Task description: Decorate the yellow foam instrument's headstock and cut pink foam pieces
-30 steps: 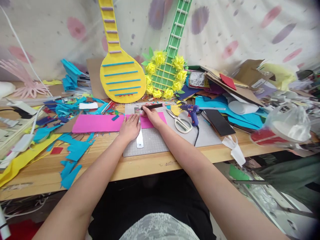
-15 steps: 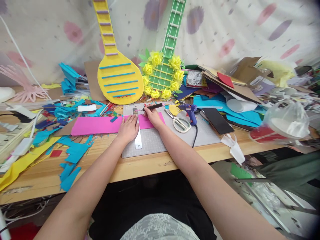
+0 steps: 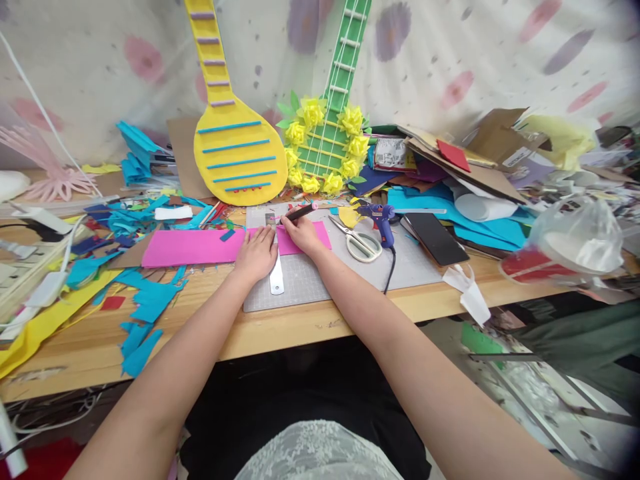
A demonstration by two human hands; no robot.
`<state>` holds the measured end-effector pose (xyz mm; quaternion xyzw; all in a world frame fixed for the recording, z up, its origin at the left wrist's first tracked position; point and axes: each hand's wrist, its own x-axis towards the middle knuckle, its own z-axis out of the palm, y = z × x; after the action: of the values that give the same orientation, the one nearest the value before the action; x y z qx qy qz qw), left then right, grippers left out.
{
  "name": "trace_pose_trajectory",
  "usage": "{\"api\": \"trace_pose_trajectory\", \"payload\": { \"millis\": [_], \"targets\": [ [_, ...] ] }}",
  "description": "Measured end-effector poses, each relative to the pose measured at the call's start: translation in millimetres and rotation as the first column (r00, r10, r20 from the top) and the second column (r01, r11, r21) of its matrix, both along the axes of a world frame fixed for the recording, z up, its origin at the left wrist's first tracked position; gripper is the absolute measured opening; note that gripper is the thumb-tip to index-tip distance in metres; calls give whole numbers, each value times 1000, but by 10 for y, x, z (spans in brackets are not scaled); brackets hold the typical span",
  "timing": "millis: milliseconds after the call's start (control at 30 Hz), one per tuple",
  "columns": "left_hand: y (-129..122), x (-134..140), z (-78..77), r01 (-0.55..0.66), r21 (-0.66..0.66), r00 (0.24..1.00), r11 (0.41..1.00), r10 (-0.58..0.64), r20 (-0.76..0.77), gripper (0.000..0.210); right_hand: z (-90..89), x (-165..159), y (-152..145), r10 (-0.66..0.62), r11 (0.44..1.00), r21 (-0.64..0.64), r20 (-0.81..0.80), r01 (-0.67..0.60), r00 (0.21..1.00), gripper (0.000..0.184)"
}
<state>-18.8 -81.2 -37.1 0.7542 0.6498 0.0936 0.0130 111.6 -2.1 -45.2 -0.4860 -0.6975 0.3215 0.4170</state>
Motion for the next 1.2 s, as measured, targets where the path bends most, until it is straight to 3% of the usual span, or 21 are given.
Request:
{"api": "trace_pose_trajectory", "payload": {
  "millis": [300, 700, 1200],
  "targets": [
    [-5, 1, 15, 0, -15, 1000, 1000, 0, -9, 53, -6, -8, 6, 2, 999, -47, 104, 3, 995, 27],
    [-12, 9, 38, 5, -46, 999, 999, -7, -47, 54, 67, 0, -50, 13, 999, -32, 66, -11, 998, 21],
    [-26, 17, 69, 5, -71, 998, 997, -9, -60, 54, 39, -3, -20, 20, 1000, -20, 54, -19, 998, 21]
  ]
}}
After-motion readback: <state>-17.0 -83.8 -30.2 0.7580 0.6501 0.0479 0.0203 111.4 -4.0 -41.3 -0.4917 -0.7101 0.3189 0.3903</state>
